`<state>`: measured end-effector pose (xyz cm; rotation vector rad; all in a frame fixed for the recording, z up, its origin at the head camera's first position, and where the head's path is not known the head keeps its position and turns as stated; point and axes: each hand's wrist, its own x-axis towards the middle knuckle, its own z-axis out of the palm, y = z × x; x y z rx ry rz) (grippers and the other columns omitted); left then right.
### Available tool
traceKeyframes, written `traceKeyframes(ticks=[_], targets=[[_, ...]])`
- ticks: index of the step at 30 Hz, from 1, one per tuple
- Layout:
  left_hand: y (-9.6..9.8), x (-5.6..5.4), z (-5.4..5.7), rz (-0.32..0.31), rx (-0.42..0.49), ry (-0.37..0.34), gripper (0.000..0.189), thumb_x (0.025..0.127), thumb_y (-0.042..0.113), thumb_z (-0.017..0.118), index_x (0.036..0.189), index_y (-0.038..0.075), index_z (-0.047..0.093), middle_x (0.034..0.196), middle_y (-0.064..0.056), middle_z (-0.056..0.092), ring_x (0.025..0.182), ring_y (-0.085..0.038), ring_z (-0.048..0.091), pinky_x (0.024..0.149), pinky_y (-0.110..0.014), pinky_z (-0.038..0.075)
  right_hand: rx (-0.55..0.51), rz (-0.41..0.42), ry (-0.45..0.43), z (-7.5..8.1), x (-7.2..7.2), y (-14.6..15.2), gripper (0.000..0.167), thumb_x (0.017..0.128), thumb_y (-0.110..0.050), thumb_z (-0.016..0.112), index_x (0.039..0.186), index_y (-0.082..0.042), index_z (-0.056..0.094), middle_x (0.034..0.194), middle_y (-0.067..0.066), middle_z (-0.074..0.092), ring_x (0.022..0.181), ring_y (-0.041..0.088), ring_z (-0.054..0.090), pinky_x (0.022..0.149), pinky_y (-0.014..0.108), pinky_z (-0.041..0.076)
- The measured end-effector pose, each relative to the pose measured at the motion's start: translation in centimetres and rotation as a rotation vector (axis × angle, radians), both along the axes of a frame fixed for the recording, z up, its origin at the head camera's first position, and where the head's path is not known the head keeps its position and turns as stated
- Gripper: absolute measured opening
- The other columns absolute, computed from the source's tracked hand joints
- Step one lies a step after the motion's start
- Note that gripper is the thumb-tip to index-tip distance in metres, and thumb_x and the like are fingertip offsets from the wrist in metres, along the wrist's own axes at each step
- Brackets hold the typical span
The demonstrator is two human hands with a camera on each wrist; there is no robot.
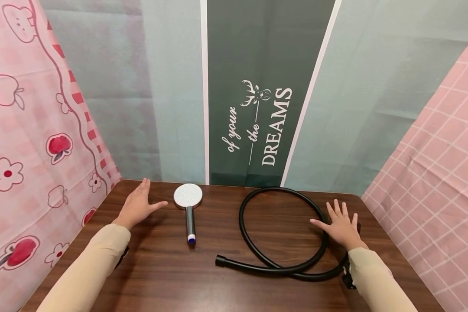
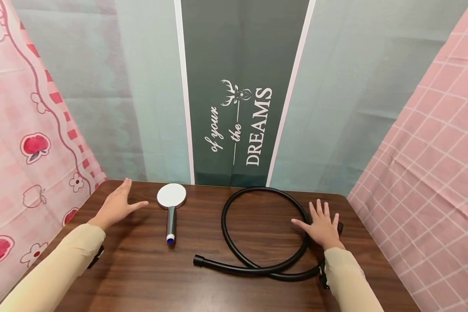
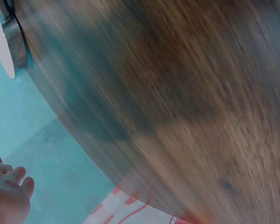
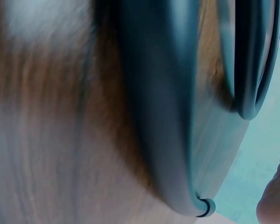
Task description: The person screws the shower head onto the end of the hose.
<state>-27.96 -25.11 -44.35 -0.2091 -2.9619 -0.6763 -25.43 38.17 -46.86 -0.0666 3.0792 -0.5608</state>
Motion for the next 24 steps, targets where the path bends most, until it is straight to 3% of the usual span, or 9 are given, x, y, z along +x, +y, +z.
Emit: traceKeyframes(ticks=[5,13,24], targets=[[0.5,0.1,-0.1,-0.014,0.013,0.005,0.107,0.089,0.052,0.069,0.151,-0.015,0.013,0.159,-0.037,0.011,0.147,-0.052,0.019,0.119,-0.066,0.022,0.002,0.018,-0.006,0.0,-0.2,-0.5,0.112,0.088,-0.070,0.056,0.156,0.002,0.004,0.162,0.026,-0.019,0.147,0.050,-0.021,0.107,0.076,-0.023],[1.2,0.4,-0.3,0.009,0.073,-0.062,0.110,0.088,0.053,0.069,0.150,-0.017,0.012,0.159,-0.038,0.009,0.147,-0.053,0.016,0.120,-0.066,0.020,-0.018,0.041,-0.006,0.1,-0.6,-1.9,0.114,0.086,-0.069,0.059,0.157,0.001,0.004,0.163,0.028,-0.012,0.149,0.050,-0.016,0.111,0.076,-0.019],[2.2,0.6,-0.7,-0.008,0.104,-0.078,0.107,0.090,0.051,0.067,0.148,-0.020,0.012,0.158,-0.039,0.008,0.146,-0.054,0.015,0.120,-0.066,0.021,-0.027,0.079,-0.019,-0.3,-0.8,-3.9,0.112,0.086,-0.069,0.059,0.157,0.000,0.008,0.164,0.027,-0.007,0.151,0.047,-0.012,0.113,0.073,-0.019]])
